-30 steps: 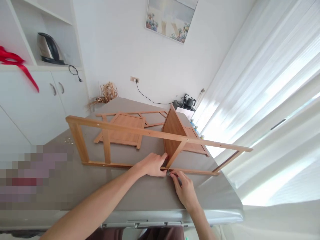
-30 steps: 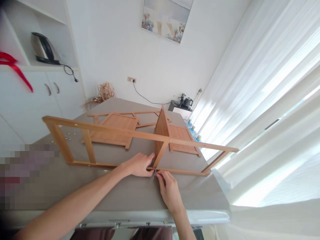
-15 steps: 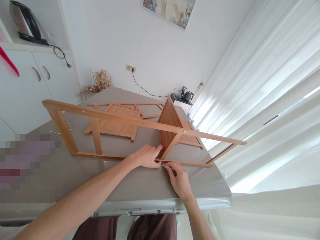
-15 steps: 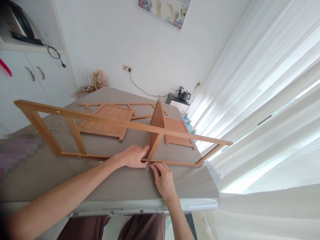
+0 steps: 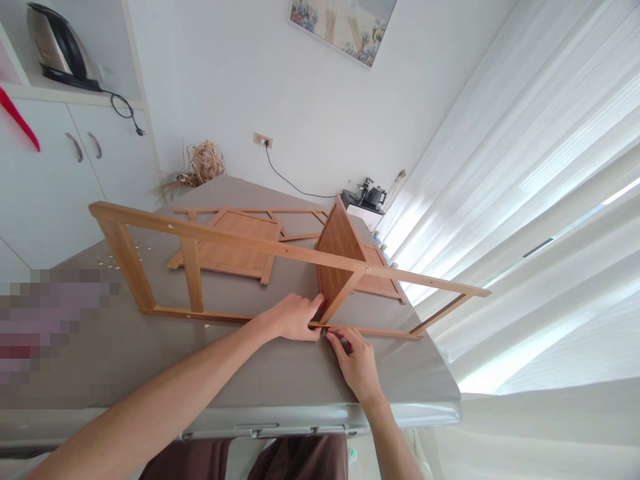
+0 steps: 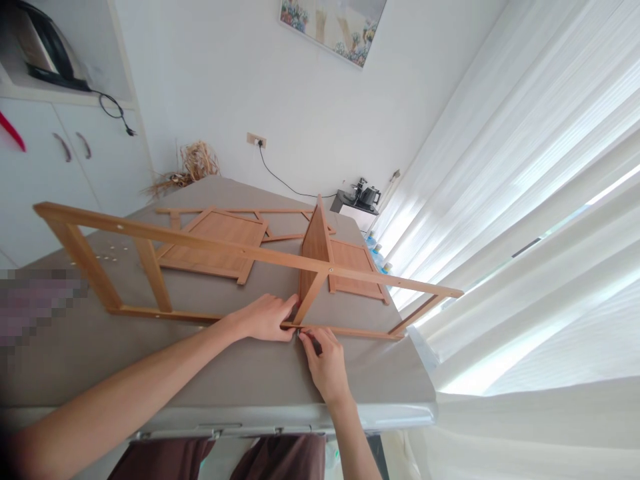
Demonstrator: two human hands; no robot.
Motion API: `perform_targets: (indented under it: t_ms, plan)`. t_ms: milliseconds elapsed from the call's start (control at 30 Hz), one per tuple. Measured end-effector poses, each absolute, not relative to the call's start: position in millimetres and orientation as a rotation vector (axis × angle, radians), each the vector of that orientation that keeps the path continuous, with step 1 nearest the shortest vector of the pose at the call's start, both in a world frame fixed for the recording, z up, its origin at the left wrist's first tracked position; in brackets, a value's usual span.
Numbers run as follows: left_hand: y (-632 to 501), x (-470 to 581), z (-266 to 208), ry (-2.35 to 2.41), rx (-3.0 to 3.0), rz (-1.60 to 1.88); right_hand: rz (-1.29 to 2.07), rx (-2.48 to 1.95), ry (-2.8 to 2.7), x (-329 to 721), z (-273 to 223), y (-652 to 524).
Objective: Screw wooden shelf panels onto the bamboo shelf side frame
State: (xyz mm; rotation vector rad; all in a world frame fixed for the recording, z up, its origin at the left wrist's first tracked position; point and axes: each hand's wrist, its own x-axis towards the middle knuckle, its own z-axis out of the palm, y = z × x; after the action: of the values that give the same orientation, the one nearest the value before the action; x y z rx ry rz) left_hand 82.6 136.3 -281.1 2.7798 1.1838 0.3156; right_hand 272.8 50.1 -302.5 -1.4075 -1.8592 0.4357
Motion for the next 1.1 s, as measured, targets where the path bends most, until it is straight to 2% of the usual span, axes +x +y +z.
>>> perform_targets:
  t_ms: [500,1100]
  plan:
    - [138,80,-278,1.171,2.737,0.272,0.204,-1.421,-1.955,279,-314,50]
    - [137,82,-277,1.180,2.758,0.284,0.247,-1.316,-2.053,275,-302,45]
